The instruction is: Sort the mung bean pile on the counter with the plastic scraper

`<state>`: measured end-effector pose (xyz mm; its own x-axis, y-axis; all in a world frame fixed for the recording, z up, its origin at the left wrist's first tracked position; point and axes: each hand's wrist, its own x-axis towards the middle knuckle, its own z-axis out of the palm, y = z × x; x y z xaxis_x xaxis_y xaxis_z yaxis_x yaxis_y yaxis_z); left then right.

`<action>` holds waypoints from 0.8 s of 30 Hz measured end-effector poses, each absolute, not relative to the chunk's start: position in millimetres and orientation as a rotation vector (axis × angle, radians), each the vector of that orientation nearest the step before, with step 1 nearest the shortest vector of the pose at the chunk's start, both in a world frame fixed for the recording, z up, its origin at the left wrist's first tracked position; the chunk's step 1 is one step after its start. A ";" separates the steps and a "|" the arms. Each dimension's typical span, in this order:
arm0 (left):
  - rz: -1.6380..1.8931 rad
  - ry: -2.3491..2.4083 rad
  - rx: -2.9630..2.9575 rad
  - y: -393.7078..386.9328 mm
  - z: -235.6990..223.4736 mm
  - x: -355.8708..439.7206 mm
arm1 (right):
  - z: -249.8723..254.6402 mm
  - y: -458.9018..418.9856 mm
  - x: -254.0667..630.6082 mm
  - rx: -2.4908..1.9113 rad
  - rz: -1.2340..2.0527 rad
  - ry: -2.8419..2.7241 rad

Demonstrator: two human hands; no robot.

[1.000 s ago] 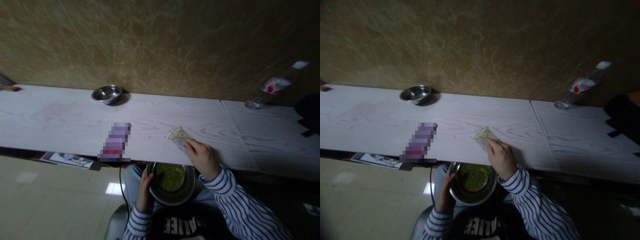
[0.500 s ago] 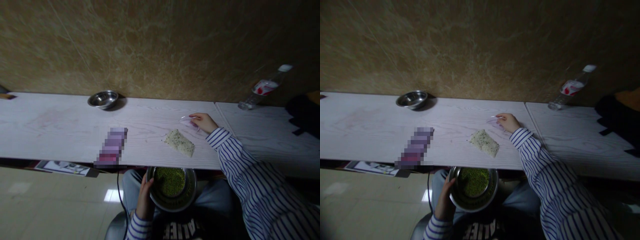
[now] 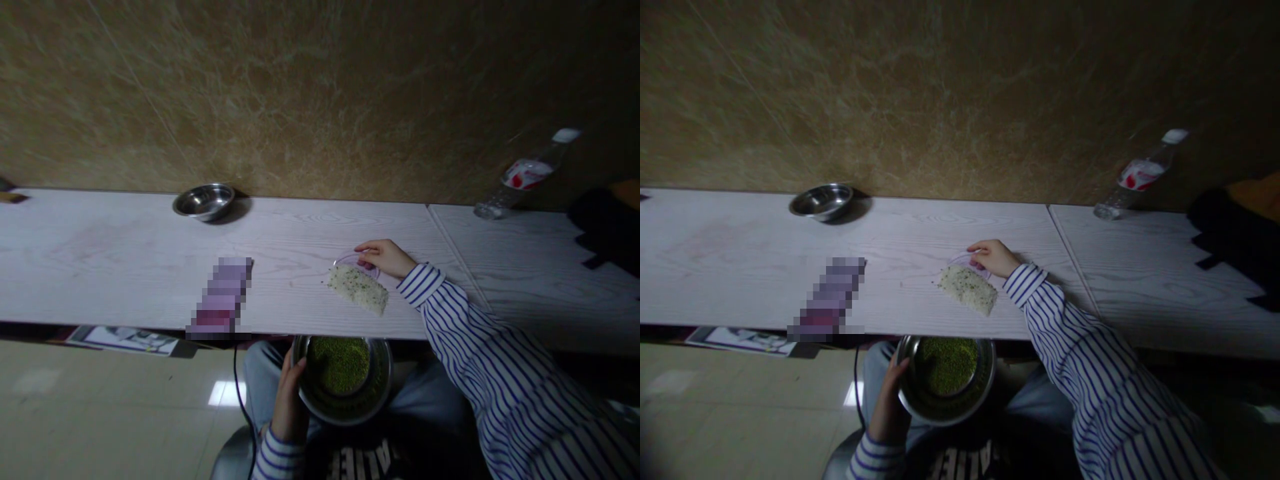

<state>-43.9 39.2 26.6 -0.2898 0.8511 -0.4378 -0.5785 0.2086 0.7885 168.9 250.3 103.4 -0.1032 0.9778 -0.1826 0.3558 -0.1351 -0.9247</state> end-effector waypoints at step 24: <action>1.392 1.081 0.237 35.2 14.1 -46.8 | 102.3 208.2 149.1 -1.500 1.094 -1.686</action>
<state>-46.8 35.2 14.1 -0.1847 0.8638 -0.4687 -0.6681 0.2394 0.7045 149.1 208.2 102.3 -0.1598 0.9844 -0.0734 0.4680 0.0101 -0.8837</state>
